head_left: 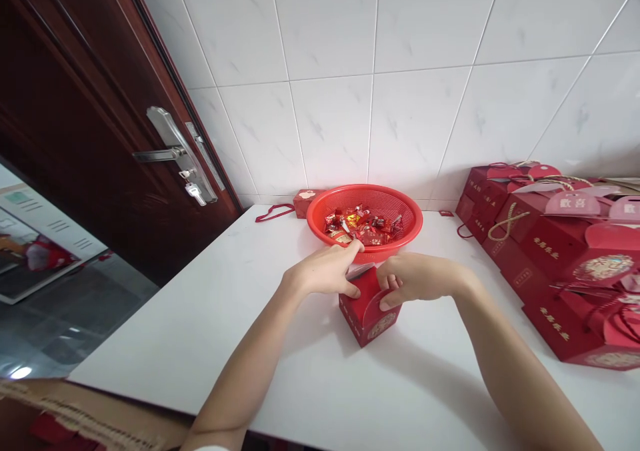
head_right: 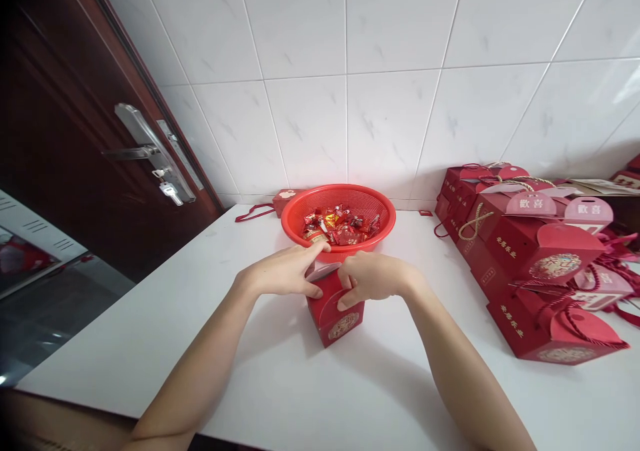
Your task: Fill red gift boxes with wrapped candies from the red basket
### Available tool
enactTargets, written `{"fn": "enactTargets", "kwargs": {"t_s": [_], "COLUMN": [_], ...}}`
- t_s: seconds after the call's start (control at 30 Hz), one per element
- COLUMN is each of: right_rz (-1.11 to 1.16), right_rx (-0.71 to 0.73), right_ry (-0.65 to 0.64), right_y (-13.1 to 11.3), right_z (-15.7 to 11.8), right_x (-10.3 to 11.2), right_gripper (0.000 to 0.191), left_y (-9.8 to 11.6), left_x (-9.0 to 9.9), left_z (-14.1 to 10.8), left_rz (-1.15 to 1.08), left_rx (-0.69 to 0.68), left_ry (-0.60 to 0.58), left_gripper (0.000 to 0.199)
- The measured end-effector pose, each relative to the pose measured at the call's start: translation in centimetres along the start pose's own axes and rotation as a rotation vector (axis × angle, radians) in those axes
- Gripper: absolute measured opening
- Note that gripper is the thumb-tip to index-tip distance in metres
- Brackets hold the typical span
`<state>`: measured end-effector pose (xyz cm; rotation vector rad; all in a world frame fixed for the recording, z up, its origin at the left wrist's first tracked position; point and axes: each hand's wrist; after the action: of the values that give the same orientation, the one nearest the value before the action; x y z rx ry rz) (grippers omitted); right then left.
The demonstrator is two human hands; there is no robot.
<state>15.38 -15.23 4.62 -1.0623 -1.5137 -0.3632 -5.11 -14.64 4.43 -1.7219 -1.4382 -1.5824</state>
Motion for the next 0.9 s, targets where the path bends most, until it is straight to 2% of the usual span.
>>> {"fn": "enactTargets", "kwargs": {"t_s": [0.07, 0.13, 0.27, 0.37, 0.53, 0.7, 0.9], "right_rz": [0.002, -0.026, -0.102, -0.118, -0.099, -0.128, -0.160], "right_rx": [-0.084, -0.143, -0.224, -0.237, -0.246, -0.239, -0.350], "right_ry": [-0.037, -0.034, -0.053, -0.048, 0.002, 0.101, 0.258], "right_y": [-0.1, -0.2, -0.1, -0.3, -2.0, -3.8, -3.9], "right_z": [0.3, 0.5, 0.8, 0.6, -0.6, -2.0, -2.7], "right_x": [0.0, 0.0, 0.0, 0.1, -0.7, -3.3, -6.1], "right_gripper": [0.022, 0.027, 0.039, 0.041, 0.043, 0.055, 0.044], "left_y": [-0.3, -0.6, -0.8, -0.5, -0.1, 0.8, 1.8], "left_x": [0.0, 0.0, 0.1, 0.1, -0.4, -1.2, -1.9], "left_z": [0.1, 0.2, 0.2, 0.1, 0.2, 0.6, 0.6], "left_rz": [-0.013, -0.028, -0.055, -0.057, -0.048, -0.108, -0.102], "left_rx": [-0.052, -0.099, -0.130, -0.132, -0.102, -0.147, -0.179], "left_ry": [-0.026, -0.049, -0.153, -0.215, -0.192, -0.147, -0.121], "left_gripper": [0.041, 0.031, 0.029, 0.031, 0.037, 0.035, 0.029]}}
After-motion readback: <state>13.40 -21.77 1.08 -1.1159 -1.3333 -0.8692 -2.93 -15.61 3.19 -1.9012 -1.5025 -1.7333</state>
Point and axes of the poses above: each hand's wrist, its own z-axis towards the middle knuckle, its own x-axis out of the back of the hand, y = z × x, and after that the axes turned 1 degree about -z, right-handed
